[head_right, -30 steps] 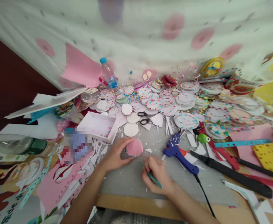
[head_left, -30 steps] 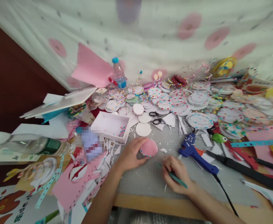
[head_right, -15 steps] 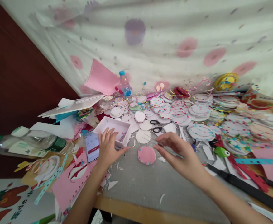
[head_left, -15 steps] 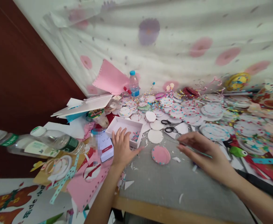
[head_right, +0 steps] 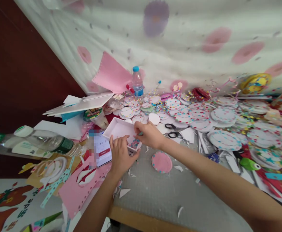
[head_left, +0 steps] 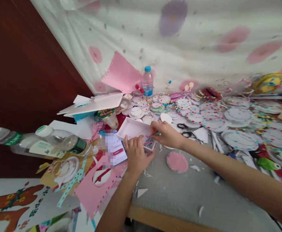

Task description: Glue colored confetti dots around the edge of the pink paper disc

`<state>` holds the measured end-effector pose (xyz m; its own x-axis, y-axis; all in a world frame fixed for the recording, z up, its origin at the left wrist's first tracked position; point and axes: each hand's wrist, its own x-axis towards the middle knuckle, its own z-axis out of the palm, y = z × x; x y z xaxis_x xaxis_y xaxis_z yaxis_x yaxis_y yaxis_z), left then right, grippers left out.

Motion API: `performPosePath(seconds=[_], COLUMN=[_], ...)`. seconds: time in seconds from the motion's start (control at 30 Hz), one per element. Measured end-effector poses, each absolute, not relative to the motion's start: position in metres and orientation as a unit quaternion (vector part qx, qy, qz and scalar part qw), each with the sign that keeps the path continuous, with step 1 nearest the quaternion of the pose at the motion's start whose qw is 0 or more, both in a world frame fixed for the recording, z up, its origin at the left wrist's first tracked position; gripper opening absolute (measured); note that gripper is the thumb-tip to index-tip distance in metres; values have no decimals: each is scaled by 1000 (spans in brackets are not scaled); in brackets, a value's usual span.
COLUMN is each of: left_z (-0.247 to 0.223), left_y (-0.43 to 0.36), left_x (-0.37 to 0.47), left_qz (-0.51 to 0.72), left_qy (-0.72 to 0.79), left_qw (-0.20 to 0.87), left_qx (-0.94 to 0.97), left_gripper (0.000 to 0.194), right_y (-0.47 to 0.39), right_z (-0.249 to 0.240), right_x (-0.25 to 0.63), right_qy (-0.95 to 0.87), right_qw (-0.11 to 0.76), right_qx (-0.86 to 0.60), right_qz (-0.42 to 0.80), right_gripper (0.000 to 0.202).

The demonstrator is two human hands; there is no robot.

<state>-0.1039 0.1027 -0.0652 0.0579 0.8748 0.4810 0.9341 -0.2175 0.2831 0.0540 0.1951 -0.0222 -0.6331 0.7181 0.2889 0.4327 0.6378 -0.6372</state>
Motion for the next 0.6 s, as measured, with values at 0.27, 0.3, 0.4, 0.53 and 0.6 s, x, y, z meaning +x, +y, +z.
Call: performPosePath(seconds=[0.27,0.3,0.4,0.53,0.6], left_z=[-64,-64,-64,-63,-63], left_y=[102,102,102,102,102], left_x=[-104,-103,-103,-103,-104], left_qz=[-275,-272,-265,-262,-262], left_qy=[-627,-630,-636,-638,-637], left_qw=[51,51,53,51,51], left_qx=[-727,-726,-722,-723,-723], left_gripper=[59,59,59,60,60], right_y=[200,200,198,192,187], right_z=[-29,-29,-26,-17,-13], right_x=[49,48,49,57,63], right_qy=[-868,-867,-859,-838,-810], right_qw=[246,248,261,299,332], right_qx=[-347,-349,-353,-361,-367], right_qz=[255,256,262,280,315], right_gripper=[25,25,26,26,28])
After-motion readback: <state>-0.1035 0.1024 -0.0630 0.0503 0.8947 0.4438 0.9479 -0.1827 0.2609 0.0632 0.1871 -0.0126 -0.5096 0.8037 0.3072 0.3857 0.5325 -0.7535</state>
